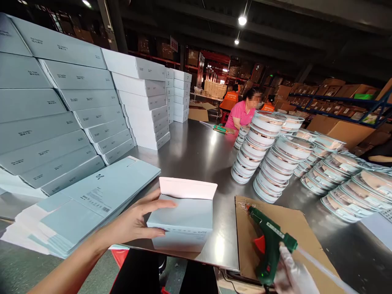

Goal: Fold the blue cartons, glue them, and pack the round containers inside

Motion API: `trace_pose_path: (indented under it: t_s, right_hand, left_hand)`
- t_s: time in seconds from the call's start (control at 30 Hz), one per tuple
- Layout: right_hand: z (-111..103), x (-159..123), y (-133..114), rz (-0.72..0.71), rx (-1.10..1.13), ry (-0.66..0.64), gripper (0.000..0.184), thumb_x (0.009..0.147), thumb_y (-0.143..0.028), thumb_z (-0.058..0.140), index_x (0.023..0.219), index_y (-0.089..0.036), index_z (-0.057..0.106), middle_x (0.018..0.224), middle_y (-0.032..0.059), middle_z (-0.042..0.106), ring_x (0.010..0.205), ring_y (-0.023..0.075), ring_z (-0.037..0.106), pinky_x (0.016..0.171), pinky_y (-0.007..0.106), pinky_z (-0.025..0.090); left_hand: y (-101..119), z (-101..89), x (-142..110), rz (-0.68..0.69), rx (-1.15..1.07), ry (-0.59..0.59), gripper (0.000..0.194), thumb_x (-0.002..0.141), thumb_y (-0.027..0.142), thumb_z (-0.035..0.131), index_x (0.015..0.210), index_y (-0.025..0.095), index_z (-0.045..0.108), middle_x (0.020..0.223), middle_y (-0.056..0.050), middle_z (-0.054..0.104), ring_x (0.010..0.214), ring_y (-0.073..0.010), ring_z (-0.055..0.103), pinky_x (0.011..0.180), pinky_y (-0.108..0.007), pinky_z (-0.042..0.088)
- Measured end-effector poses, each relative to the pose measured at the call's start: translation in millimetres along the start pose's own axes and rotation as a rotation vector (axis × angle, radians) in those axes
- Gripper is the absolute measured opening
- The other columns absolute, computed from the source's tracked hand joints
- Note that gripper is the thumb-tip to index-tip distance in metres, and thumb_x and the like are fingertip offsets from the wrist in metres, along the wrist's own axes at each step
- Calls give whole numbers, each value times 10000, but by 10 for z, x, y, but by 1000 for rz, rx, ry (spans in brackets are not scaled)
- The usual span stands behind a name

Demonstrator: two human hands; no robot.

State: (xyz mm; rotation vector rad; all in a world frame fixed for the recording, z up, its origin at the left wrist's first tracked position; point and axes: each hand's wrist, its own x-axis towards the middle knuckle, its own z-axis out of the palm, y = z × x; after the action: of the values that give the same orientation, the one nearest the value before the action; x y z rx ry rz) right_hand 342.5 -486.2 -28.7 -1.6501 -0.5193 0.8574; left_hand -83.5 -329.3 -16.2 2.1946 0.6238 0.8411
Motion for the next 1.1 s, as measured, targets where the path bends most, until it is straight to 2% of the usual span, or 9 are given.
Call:
trace_pose_path:
  t_s: [0.1, 0.17, 0.27, 0.33, 0.5, 0.73, 0.9, 1.0, 1.1]
  right_hand:
    - [148, -105, -164, -63, -211, 91, 208, 603, -418, 883, 747, -327, 765, 655, 54, 753, 752, 334, 770, 688, 395, 610]
    - [518, -200, -287, -285, -284, -22, 600, 588, -483, 904, 1142, -314, 746, 1049, 82, 812, 1027, 340, 754, 985, 458, 568]
    - [1137, -294, -385, -620, -202, -589, 1057, 727, -526, 875, 1585, -483, 258, 1615, 32, 484, 1443, 258, 509, 1222, 525, 336]
    - [1368, -304, -360, -737, -170, -772, 975, 825, -489, 827, 1573, -563, 204, 1569, -1, 539, 1476, 215, 467, 1241, 544, 275]
    - [1337, -262, -184, -956, -299, -712, 606, 966, -358, 685, 1521, -433, 454, 1477, 94, 617, 1436, 250, 522, 1209, 507, 360]
    - [1470, -343, -360, -1404, -417, -708, 497, 907, -86, 664, 1319, -364, 664, 1099, 43, 710, 1307, 237, 629, 1119, 418, 512]
    - [1397, -283, -247, -1371, -435, -675, 504, 937, -141, 663, 1365, -406, 630, 1381, 48, 627, 1432, 261, 515, 1166, 454, 464]
    - [1347, -184, 185, -1068, -287, -511, 732, 947, -450, 678, 1588, -451, 325, 1718, 50, 254, 1548, 325, 337, 1182, 524, 427]
    - [1458, -109, 665, -771, -14, -618, 961, 848, -789, 559, 1633, -460, 113, 1659, 89, 394, 1416, 371, 532, 990, 537, 585]
  left_hand:
    - [4, -5, 5, -5, -1, 3, 494, 815, 267, 844, 1287, 279, 702, 1322, -94, 621, 1241, -311, 629, 1023, -393, 544]
    - [-13, 5, -2, 25, -4, 36, 484, 815, 277, 850, 1277, 294, 708, 1337, -90, 617, 1235, -309, 632, 1026, -397, 545]
    - [-69, 84, -23, 106, -25, 129, 459, 818, 297, 866, 1252, 313, 718, 1235, -82, 647, 1175, -307, 664, 984, -399, 571]
    - [-125, 193, -36, 170, -51, 216, 441, 850, 350, 845, 1261, 317, 687, 1258, -99, 621, 1194, -322, 657, 967, -418, 582]
    - [-251, 436, -44, 350, -138, 403, 622, 996, 440, 650, 1483, 471, 265, 1437, -103, 465, 1364, -313, 565, 1059, -540, 537]
    - [-137, 266, -82, 399, 108, 232, 246, 977, 168, 678, 1189, 286, 722, 1301, -110, 565, 1552, -350, 253, 1205, -547, 393]
    - [-131, 266, -66, 336, -74, 306, 184, 934, 289, 760, 1117, 276, 758, 1407, -124, 630, 1483, -383, 432, 1147, -549, 458]
    - [-246, 386, -80, 213, -141, 492, 171, 965, 393, 713, 1088, 274, 719, 1339, -115, 676, 1364, -352, 585, 1088, -520, 515]
    - [-376, 609, -98, 29, -141, 696, 267, 1075, 434, 479, 1278, 271, 539, 1464, -163, 582, 1337, -326, 617, 1014, -495, 574]
